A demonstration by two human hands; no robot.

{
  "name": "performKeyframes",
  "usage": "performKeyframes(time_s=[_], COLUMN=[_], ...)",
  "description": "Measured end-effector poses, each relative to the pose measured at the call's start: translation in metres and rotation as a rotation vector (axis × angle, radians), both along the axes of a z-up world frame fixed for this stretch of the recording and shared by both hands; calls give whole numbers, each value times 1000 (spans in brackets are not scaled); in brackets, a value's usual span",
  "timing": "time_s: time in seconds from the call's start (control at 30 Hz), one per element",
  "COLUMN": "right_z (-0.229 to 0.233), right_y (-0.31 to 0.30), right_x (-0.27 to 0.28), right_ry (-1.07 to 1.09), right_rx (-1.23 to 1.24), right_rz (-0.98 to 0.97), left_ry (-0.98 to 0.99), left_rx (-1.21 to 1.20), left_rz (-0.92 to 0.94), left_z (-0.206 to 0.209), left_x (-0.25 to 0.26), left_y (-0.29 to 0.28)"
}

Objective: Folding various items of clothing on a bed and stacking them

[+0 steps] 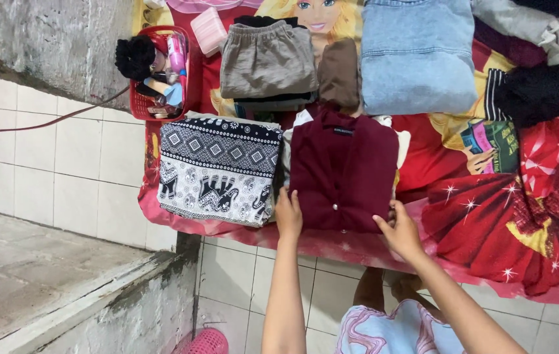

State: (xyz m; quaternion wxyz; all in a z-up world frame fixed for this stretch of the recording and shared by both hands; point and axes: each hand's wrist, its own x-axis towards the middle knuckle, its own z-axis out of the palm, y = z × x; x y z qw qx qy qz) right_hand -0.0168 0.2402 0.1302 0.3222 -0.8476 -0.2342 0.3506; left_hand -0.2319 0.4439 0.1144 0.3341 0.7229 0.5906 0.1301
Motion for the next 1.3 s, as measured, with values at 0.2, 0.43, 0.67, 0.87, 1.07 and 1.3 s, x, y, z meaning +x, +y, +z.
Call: performKeyframes(time_s=[0.2,0.43,0.67,0.87,1.07,1.3], right_z=[74,68,79,109,131,140], right_y=[27,77,77,-8,-119,-191], right_x=[2,16,26,52,76,124], right_ry=[-382,-661,-542,-346,-179,-296], right_rx=[189,-115,-190,80,215,275], right_rz=[44,558,655,320,30,-19], left_ry=[62,150,374,187,31,-48], left_rx=[77,312,238,178,44,-79], left_rz=[123,-200,-325,-315,-496,-593], left_z=[54,29,13,80,152,218], left_x=[28,81,96,95,105,156], left_y=[-3,-42,-45,-68,-162,-210])
